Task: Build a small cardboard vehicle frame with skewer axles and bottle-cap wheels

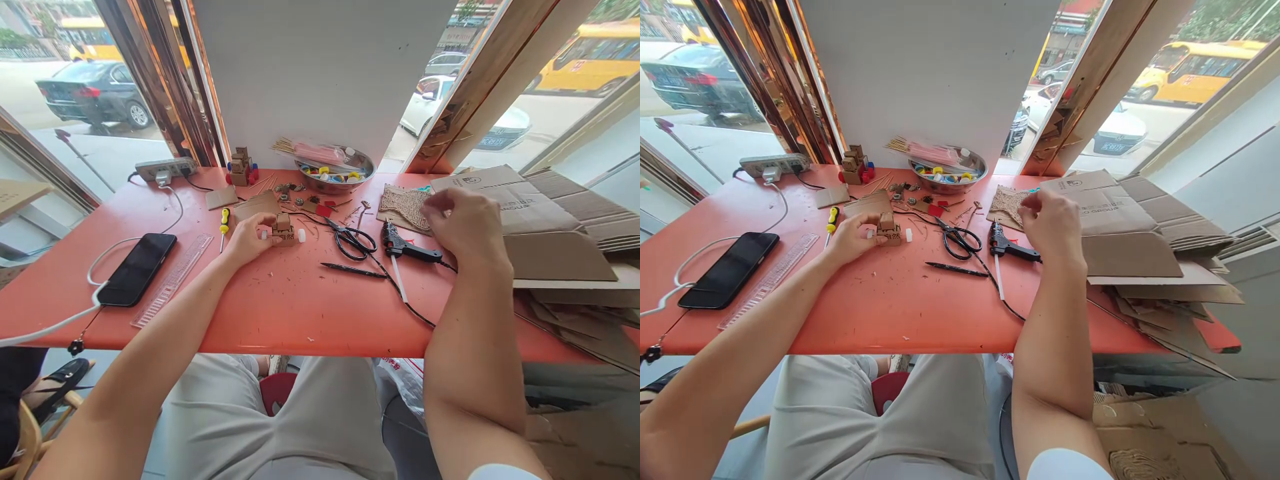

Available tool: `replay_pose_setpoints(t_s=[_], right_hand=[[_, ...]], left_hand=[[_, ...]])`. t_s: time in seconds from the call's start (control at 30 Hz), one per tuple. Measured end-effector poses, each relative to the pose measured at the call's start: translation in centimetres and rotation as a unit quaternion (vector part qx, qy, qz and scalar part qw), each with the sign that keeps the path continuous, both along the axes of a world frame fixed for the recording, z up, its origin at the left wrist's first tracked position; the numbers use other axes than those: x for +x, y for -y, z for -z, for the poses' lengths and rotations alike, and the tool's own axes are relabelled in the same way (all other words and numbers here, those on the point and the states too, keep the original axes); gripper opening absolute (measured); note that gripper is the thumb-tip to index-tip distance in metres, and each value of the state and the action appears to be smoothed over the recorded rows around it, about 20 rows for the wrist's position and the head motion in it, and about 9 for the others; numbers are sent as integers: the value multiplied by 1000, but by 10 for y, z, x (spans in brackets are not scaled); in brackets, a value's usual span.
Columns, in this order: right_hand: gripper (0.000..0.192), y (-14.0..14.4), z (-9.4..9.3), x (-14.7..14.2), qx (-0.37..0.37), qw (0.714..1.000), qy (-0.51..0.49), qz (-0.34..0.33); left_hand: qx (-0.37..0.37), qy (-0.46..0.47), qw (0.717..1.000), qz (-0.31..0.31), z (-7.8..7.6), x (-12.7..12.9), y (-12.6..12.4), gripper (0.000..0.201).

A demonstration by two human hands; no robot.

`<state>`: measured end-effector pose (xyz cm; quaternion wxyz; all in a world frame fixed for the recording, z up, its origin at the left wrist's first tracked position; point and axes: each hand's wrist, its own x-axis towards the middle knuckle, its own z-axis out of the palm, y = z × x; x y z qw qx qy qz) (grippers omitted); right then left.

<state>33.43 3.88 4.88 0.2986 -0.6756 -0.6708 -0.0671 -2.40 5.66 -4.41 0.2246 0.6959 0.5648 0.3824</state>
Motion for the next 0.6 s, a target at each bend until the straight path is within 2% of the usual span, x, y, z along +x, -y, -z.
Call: replay_pose_setpoints(t_s=[0.07, 0.13, 0.23, 0.3, 0.47, 0.6], right_hand=[[7, -6, 7, -17, 32, 995, -89, -36], [8, -9, 17, -41, 34, 980, -120, -153], [15, -11, 32, -82, 4, 942, -75, -328], [21, -13, 38, -106, -21, 920, -41, -390], [31, -29, 42, -145, -47, 899, -23, -434], [24, -41, 43, -159, -62, 901, -25, -428]], left_hand=[[-15, -25, 999, -13, -3, 1, 1, 43], [-23, -34, 999, -18, -6, 2, 2, 41], [-28, -36, 999, -15, -9, 3, 3, 43], [-29, -38, 999, -12, -9, 3, 3, 44], [-33, -47, 998, -18, -9, 4, 2, 43], [-27, -59, 998, -16, -8, 4, 1, 42]])
